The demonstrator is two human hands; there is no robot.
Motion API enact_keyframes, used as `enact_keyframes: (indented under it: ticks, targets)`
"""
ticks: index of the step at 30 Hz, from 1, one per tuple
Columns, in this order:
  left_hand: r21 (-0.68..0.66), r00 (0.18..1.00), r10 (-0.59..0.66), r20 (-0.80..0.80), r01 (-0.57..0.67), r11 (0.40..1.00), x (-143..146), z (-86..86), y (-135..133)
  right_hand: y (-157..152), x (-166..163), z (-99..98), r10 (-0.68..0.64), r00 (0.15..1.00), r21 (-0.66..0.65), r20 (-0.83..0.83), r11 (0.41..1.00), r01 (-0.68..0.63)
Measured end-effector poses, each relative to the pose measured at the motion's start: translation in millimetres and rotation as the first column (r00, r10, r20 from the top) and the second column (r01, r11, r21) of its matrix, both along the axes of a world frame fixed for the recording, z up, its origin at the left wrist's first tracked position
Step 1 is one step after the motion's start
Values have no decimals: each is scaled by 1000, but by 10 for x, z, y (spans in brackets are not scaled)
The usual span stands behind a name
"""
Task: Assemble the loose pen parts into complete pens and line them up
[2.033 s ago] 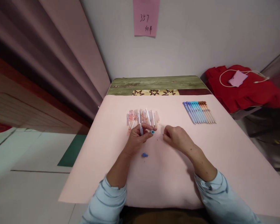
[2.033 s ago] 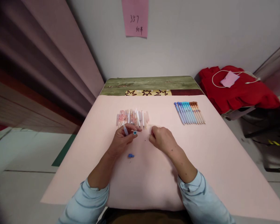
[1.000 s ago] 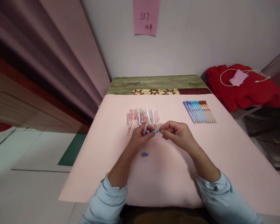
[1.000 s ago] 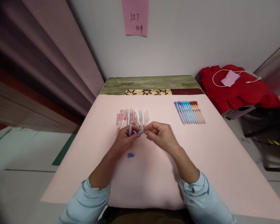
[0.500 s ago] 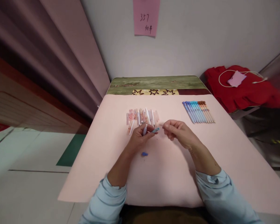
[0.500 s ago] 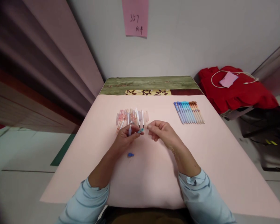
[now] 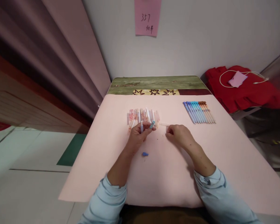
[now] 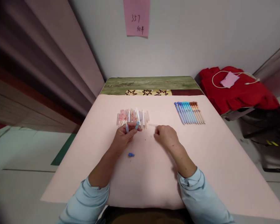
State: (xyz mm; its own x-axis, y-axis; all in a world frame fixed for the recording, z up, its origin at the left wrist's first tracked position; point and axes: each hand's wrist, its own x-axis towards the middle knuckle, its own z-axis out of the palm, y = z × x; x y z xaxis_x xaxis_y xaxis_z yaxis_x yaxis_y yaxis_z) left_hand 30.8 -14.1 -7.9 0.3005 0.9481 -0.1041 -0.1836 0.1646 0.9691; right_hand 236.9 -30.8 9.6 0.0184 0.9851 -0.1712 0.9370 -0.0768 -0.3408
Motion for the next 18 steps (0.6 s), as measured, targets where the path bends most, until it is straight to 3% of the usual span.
enact_keyframes:
  ticks: [3, 6, 8, 10, 13, 15, 18]
  targets:
    - [-15, 1000, 0, -23, 0, 1000, 5, 22, -11, 0, -17, 2, -14, 999, 33, -50, 999, 16]
    - [-12, 999, -2, -38, 2, 1000, 9, 28, -14, -8, 2, -13, -49, 941, 104, -335, 991, 89]
    - [8, 998, -5, -68, 6, 1000, 10, 18, -12, -12, 4, -27, -60, 792, 95, -607, 984, 148]
    - [43, 995, -2, -104, 7, 999, 12, 1, -11, -14, -11, -29, -60, 574, 54, -817, 982, 179]
    - [89, 988, -25, -152, 39, 995, 14, -31, -10, -18, -48, 3, -43, 333, 24, -942, 980, 195]
    - [100, 983, -54, -173, 72, 992, 15, -50, -9, -23, -68, 35, -28, 275, 28, -961, 980, 197]
    - [97, 981, -66, -185, 86, 992, 11, -72, -3, -37, -83, 59, 5, 296, 65, -955, 980, 191]
